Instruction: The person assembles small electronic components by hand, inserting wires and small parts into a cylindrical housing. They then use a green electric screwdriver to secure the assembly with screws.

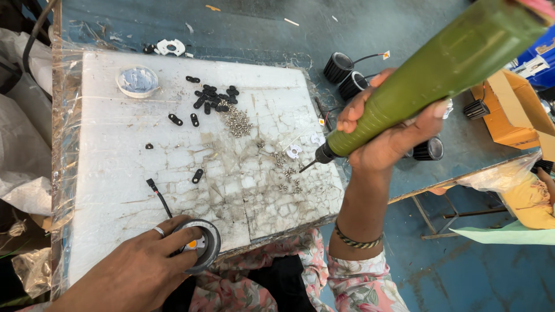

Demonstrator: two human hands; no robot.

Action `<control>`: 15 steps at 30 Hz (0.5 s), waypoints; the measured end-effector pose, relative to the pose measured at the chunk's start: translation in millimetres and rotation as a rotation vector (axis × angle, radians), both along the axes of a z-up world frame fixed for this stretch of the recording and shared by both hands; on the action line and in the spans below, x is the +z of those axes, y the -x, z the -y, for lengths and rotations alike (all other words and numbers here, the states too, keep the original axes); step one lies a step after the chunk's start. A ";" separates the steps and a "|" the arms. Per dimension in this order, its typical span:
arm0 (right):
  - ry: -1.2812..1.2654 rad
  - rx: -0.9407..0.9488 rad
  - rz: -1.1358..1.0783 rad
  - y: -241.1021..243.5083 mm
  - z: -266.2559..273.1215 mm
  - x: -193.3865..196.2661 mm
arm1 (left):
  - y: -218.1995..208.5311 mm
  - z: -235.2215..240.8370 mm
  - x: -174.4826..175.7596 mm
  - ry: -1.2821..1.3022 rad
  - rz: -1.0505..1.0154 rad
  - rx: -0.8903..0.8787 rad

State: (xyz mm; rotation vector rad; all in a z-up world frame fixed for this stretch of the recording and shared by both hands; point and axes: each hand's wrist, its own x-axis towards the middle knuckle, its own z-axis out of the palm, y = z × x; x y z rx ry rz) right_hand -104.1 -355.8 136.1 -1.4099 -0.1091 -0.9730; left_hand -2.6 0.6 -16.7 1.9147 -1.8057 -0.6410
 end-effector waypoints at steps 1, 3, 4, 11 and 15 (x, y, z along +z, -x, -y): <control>-0.004 0.004 -0.006 3.6 -1.2 1.0 | -0.1 -1.3 0.9 0.003 -0.003 -0.008; -0.009 0.015 -0.019 11.7 -4.2 2.4 | -0.2 -2.8 1.6 0.042 0.000 -0.023; -0.016 0.019 -0.025 16.1 -5.9 3.1 | -0.2 -2.8 1.3 0.080 0.007 -0.031; -0.021 -0.022 0.031 29.3 -9.7 1.5 | 1.3 -1.9 -2.6 0.078 0.021 0.008; -0.020 -0.057 0.090 14.9 -2.7 -6.7 | 2.2 -2.8 -2.7 0.067 0.017 -0.008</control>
